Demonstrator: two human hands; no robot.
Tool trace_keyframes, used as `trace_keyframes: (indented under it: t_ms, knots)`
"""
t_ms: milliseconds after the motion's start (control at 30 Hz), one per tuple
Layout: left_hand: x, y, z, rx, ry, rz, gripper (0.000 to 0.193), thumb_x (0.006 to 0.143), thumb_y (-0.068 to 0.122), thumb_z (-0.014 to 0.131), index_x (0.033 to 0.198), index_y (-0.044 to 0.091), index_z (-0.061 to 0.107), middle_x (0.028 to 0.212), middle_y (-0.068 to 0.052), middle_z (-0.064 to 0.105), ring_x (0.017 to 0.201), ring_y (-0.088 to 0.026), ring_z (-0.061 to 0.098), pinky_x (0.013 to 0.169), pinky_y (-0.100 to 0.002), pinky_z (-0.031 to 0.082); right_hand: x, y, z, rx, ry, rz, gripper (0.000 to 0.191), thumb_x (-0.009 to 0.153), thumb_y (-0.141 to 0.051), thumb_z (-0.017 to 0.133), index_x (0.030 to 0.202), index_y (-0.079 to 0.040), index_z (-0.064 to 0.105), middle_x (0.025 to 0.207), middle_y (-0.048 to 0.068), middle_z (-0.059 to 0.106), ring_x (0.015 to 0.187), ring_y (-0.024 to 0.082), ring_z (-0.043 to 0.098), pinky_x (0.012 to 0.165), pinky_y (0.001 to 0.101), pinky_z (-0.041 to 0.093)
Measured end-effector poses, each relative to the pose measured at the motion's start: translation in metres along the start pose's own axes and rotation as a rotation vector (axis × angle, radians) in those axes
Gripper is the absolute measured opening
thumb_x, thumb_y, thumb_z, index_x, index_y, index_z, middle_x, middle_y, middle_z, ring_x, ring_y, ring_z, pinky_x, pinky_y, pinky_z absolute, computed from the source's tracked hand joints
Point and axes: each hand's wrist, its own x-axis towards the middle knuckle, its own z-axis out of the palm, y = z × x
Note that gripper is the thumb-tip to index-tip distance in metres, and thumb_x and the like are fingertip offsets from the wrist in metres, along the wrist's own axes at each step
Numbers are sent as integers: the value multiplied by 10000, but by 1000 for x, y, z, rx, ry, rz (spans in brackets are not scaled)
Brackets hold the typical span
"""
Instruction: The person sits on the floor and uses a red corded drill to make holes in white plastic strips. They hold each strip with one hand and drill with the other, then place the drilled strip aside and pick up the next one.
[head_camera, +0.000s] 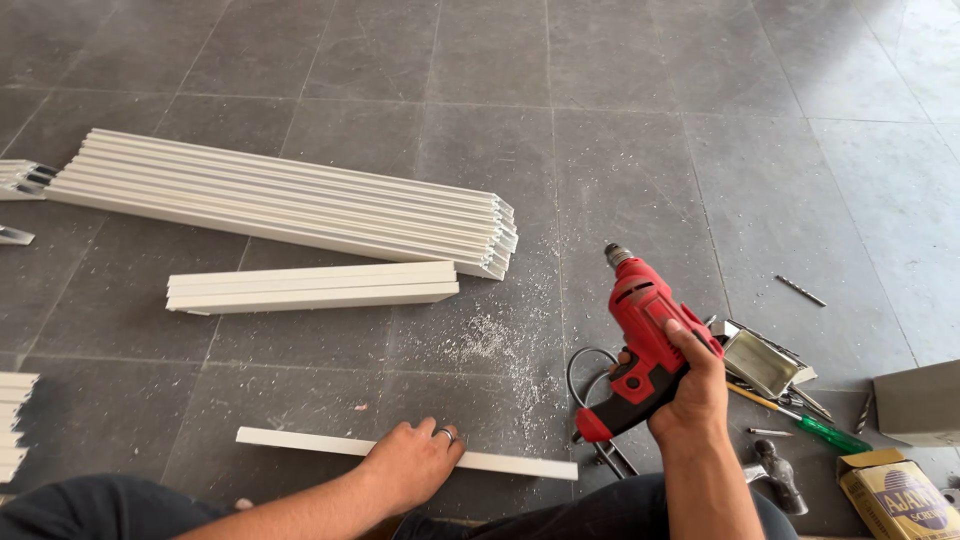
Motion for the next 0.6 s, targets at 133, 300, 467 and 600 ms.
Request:
trace_keyframes:
  t_ms: [133, 300, 467, 600]
  knots:
    - [44, -36, -15, 132, 67, -162, 327, 841, 191, 592, 1139, 66, 642, 1145, -120, 659, 978, -313, 640, 633, -466, 602, -1, 0, 0, -6, 41, 38, 423, 821, -264, 697, 1181, -55, 627, 897, 140, 691, 690, 298, 668, 622, 495, 580]
    - [80, -98, -51, 93, 92, -418, 167, 964, 182, 545, 1079, 104, 639, 1043, -80, 659, 975, -279, 654, 694, -449, 601, -3, -2, 0, -3, 4, 26, 416, 835, -270, 690, 1180, -47, 627, 888, 135, 687, 688, 299, 670, 629, 487, 581]
    - [40, -50, -31, -34, -19, -111, 304, 928, 147, 550, 1216, 60, 596, 1129, -136, 624, 1026, -313, 618, 721, -473, 589, -1, -3, 1, -2, 42, 42, 409, 840, -272, 675, 1178, -47, 632, 894, 141, 698, 693, 290, 674, 624, 475, 572]
    - [13, -41, -16, -26, 34, -151, 328, 880, 153, 581, 1198, 82, 607, 1157, -120, 634, 1027, -306, 616, 725, -481, 586, 0, 1, 2, -4, 17, 47, 410, 849, -267, 694, 1186, -42, 630, 895, 148, 686, 694, 298, 668, 632, 456, 560]
